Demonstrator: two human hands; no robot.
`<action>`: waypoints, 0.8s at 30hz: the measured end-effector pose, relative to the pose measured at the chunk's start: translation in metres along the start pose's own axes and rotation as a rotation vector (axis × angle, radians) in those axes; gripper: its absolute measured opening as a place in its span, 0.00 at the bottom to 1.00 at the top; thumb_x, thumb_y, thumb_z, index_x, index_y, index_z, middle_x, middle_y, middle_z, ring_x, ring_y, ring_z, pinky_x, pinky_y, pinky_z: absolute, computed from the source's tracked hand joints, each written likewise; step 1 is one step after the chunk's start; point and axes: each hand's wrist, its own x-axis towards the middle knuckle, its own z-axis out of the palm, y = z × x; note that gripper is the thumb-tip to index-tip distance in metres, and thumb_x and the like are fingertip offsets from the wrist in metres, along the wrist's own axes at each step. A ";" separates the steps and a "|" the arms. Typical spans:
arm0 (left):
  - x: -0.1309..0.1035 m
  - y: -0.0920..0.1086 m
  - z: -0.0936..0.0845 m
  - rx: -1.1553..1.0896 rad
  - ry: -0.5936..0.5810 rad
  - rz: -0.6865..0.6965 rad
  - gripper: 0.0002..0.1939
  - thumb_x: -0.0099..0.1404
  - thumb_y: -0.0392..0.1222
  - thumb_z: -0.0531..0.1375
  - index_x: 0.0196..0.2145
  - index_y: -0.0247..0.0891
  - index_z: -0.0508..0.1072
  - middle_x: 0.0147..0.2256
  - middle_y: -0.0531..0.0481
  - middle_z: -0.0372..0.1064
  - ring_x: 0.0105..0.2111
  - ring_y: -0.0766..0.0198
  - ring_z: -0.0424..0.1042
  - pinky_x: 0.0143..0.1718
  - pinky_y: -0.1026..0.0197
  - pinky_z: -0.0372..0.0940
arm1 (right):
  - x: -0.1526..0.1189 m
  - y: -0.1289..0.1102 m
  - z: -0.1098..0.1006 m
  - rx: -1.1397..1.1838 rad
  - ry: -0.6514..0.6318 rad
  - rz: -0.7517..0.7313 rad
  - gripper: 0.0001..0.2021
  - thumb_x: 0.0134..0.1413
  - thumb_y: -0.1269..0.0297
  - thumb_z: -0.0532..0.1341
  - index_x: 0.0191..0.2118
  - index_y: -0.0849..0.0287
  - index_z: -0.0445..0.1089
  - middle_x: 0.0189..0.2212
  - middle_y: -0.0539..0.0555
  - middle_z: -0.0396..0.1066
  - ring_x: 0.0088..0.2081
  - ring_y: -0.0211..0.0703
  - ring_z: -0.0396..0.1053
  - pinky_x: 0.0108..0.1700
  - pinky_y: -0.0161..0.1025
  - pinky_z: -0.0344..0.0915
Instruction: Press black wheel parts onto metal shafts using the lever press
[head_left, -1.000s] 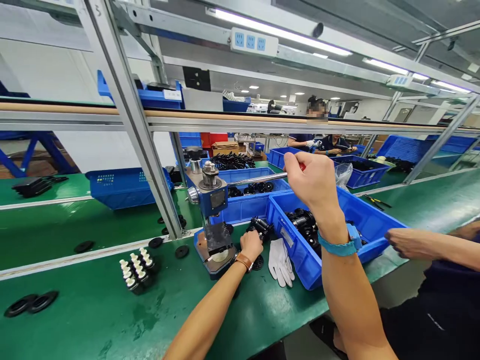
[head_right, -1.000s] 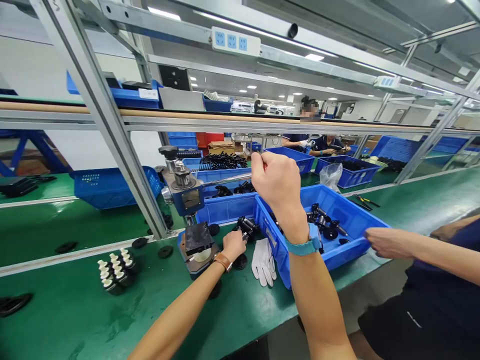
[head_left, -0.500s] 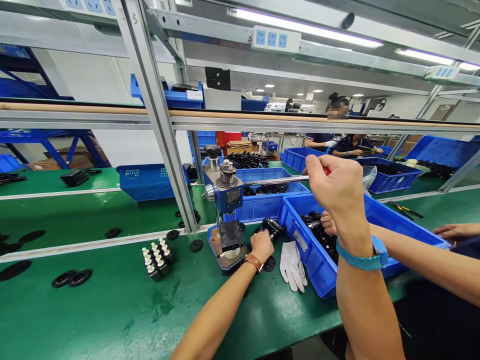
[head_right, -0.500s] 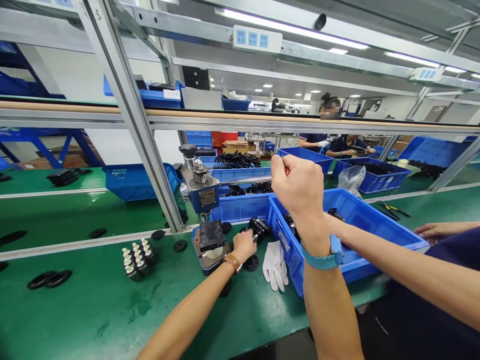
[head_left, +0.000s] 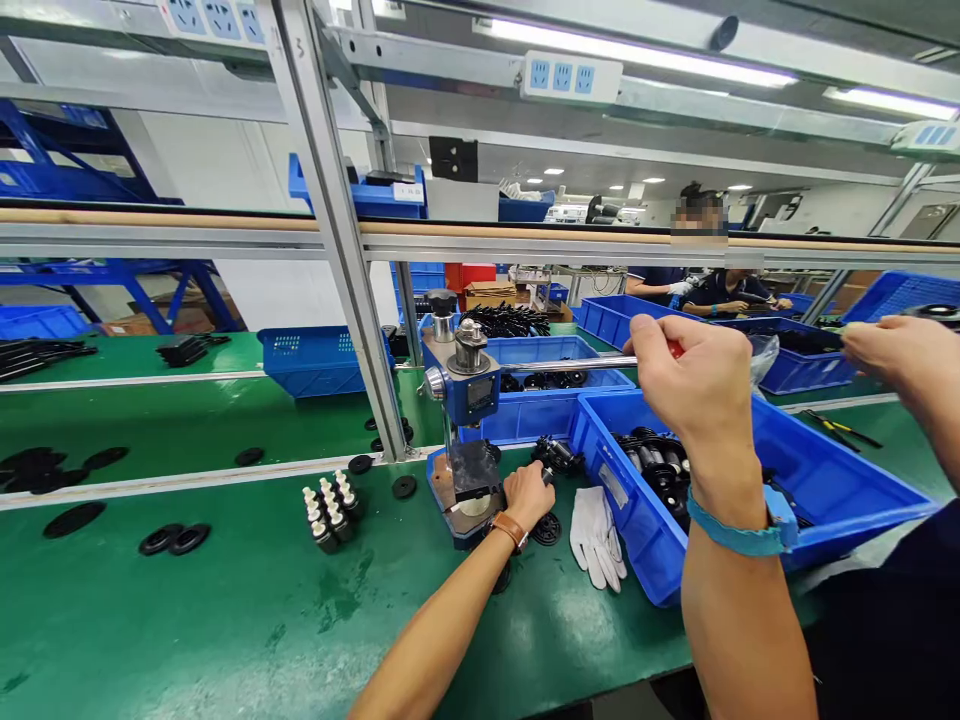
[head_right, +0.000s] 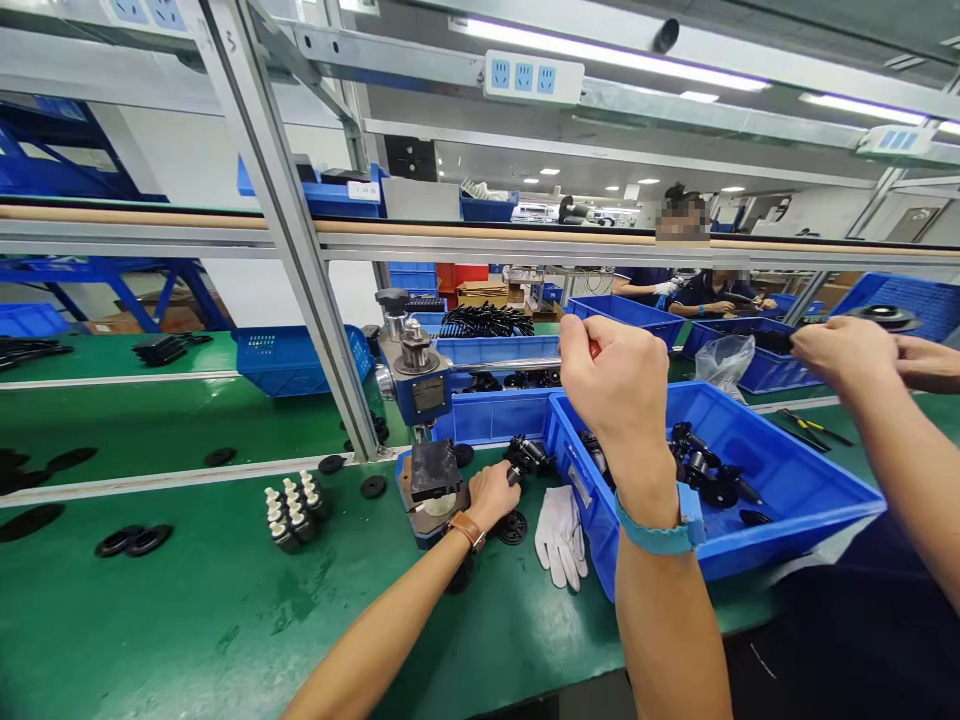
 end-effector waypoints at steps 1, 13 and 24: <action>-0.002 -0.001 0.000 -0.015 0.006 -0.010 0.12 0.67 0.40 0.60 0.46 0.41 0.78 0.46 0.38 0.81 0.51 0.44 0.78 0.48 0.52 0.67 | 0.000 0.000 0.000 0.005 0.003 0.002 0.20 0.65 0.57 0.60 0.21 0.57 0.70 0.13 0.46 0.53 0.20 0.35 0.50 0.27 0.40 0.45; -0.013 0.004 -0.021 -0.397 -0.033 -0.018 0.11 0.71 0.44 0.58 0.45 0.36 0.76 0.46 0.35 0.80 0.48 0.47 0.79 0.46 0.55 0.68 | -0.005 0.000 -0.001 0.062 -0.011 0.053 0.20 0.64 0.56 0.60 0.21 0.57 0.69 0.13 0.47 0.59 0.19 0.37 0.58 0.25 0.38 0.52; -0.085 -0.054 -0.106 -0.965 0.386 0.168 0.15 0.64 0.43 0.63 0.48 0.40 0.78 0.51 0.44 0.80 0.52 0.53 0.77 0.56 0.54 0.67 | -0.028 0.000 -0.001 0.049 0.010 0.188 0.19 0.64 0.52 0.61 0.26 0.57 0.75 0.15 0.47 0.62 0.20 0.37 0.60 0.27 0.39 0.55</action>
